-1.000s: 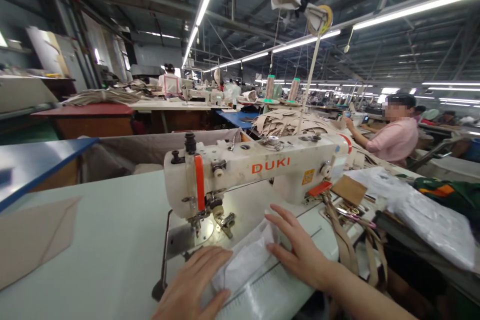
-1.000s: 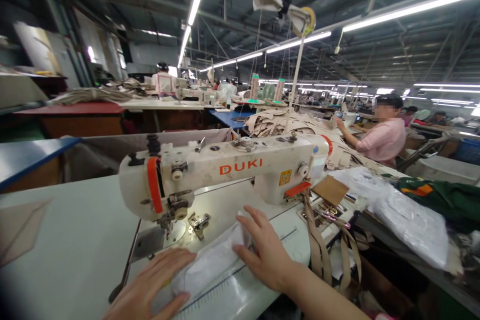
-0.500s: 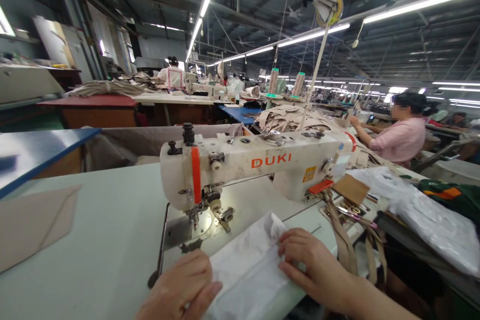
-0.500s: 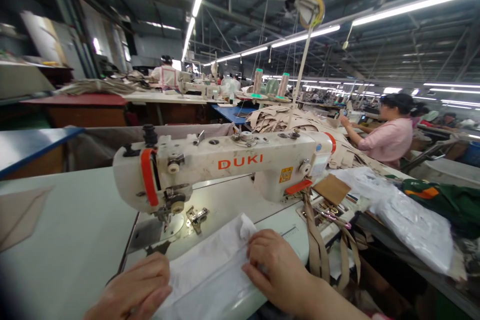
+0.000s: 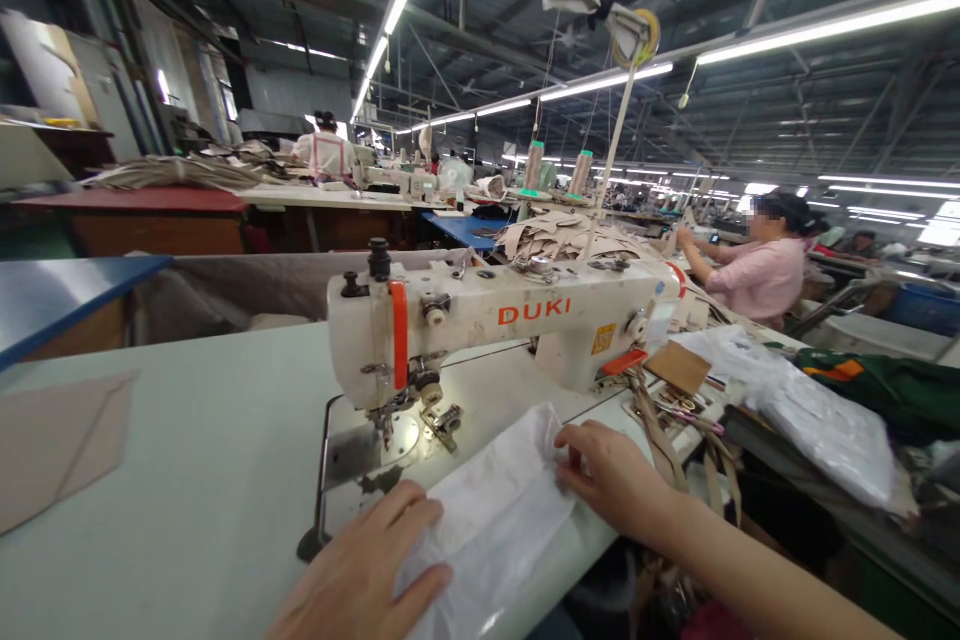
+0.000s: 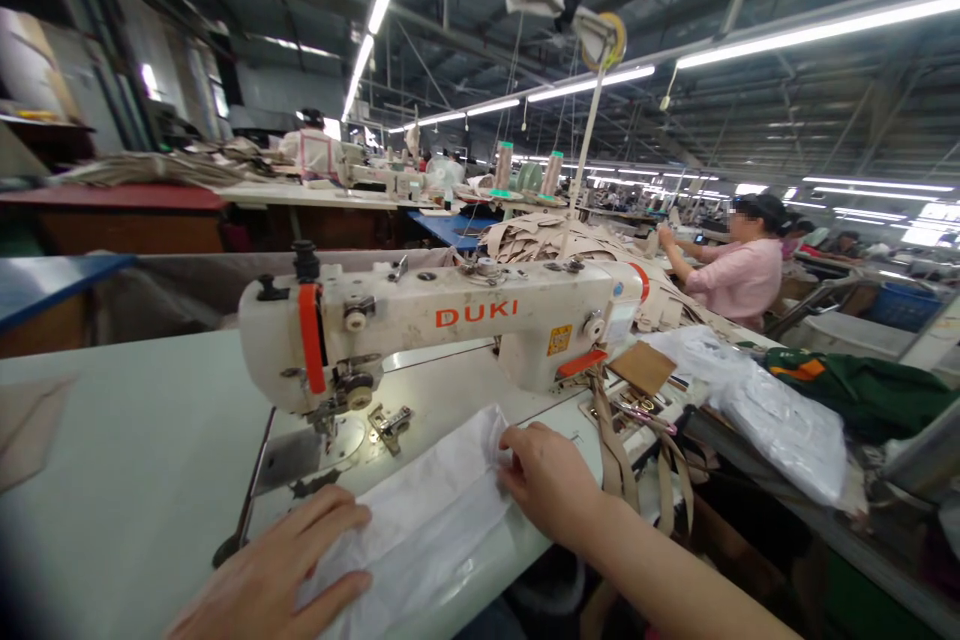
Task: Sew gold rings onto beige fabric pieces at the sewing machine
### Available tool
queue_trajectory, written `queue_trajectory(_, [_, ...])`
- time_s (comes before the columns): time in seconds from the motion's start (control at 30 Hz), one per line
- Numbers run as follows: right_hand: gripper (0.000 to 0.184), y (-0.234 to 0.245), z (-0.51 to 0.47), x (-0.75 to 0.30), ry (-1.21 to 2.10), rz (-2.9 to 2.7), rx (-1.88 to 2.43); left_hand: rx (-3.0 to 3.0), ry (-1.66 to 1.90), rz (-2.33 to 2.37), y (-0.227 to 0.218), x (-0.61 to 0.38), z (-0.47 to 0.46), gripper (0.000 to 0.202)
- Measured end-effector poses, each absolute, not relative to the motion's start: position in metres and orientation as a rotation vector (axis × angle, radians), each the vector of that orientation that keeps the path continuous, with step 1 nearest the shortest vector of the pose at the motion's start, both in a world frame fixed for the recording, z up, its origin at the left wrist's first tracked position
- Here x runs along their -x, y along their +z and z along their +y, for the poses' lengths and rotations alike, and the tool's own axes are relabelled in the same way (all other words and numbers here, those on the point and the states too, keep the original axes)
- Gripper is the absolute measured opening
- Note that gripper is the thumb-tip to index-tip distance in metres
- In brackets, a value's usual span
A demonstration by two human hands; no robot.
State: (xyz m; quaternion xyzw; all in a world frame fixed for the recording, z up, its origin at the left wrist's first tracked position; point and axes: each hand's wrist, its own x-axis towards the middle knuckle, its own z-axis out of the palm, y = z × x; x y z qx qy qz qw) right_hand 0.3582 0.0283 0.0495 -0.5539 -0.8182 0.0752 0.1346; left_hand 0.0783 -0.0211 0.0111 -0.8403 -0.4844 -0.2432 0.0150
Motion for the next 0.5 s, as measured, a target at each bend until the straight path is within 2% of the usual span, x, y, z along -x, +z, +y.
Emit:
queue_trajectory(0.13, [0.028, 0.047, 0.031, -0.363, 0.171, -2.409, 1.592, 2.551, -0.786, -1.401, 0.009, -0.079, -0.021, 0.025])
queue_trajectory(0.27, [0.016, 0.046, 0.036, -0.368, 0.113, -2.440, 1.606, 2.486, -0.871, -1.235, 0.005, -0.079, -0.017, 0.023])
queue_trajectory(0.4, [0.015, 0.044, 0.041, -0.370, 0.095, -2.423, 1.617, 2.555, -0.946, -1.216, 0.009, -0.081, -0.016, 0.010])
queue_trajectory(0.5, [0.014, 0.043, 0.043, -0.372, 0.090, -2.380, 1.632, 2.647, -0.978, -1.351, 0.015, -0.083, -0.018, 0.010])
